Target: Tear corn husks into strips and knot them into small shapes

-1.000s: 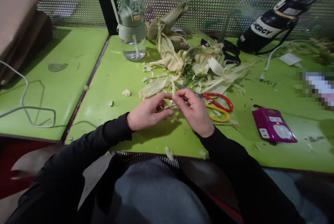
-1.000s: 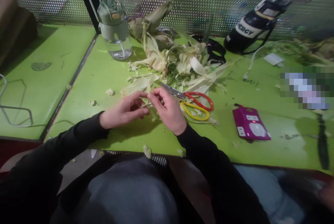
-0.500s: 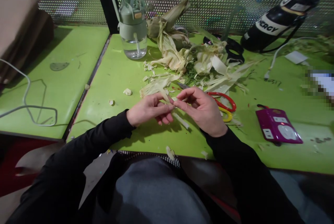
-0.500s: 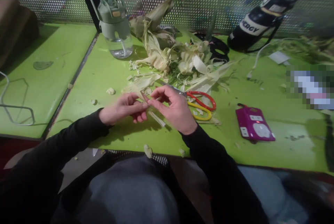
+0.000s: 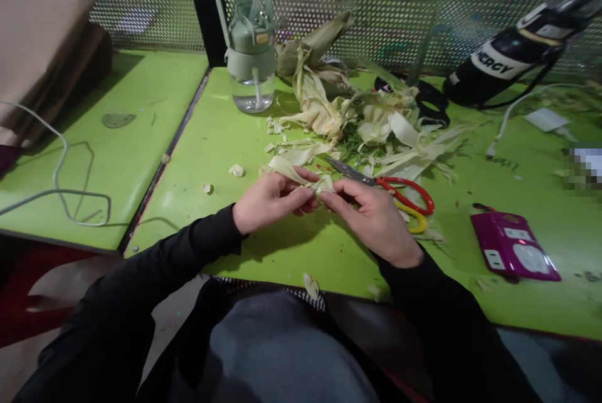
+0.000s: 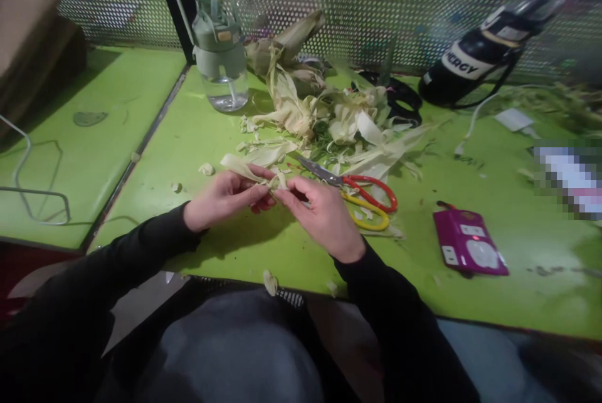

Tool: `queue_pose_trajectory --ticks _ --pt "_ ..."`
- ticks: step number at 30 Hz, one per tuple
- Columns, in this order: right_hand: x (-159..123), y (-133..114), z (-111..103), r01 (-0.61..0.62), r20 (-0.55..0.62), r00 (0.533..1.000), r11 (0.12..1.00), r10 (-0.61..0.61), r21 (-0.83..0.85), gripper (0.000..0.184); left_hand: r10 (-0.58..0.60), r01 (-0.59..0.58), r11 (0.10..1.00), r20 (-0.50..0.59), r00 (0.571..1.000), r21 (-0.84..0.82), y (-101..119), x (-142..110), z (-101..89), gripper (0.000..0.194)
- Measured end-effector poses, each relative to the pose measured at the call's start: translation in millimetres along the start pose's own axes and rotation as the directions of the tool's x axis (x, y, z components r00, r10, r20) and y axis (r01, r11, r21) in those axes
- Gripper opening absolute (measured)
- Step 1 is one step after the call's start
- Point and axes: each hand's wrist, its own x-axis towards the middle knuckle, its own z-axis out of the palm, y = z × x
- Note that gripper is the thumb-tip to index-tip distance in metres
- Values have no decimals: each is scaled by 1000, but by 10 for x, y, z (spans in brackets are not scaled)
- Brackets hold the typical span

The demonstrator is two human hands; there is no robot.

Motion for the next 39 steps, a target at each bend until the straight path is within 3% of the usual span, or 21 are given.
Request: queue_pose_trajectory --ticks 4,10,19,24,27,31,36,39 --pt "3 -25 13 -9 -8 1000 996 9 93 29 -1 0 997 17 1000 79 -15 5 -11 20" --pt "-22 -71 -116 -117 84 991 977 103 179 38 -60 65 997 87 994 -49 6 9 -51 27" --pt "-47 -119 -291 -168 135 980 970 145 174 39 -33 48 993 133 991 -106 116 -23 -129 33" --pt "-33 -76 -182 5 -35 999 998 -3 56 27 -60 73 995 193 979 -63 56 -4 -100 38" --pt "-27 -50 -109 108 -50 993 994 -108 -8 22 -29 36 999 177 984 -34 0 -1 -40 40" --pt "-28 -40 -44 142 -45 989 990 -143 -20 15 3 -2 1000 147 989 -7 -30 -14 11 39" --pt "-59 -70 32 204 -175 963 979 -203 -12 12 -27 28 1000 118 993 -3 -40 -26 -10 34" --pt "-54 -49 45 157 -178 973 986 -144 61 16 -72 79 996 141 987 -39 -50 -7 -44 25"
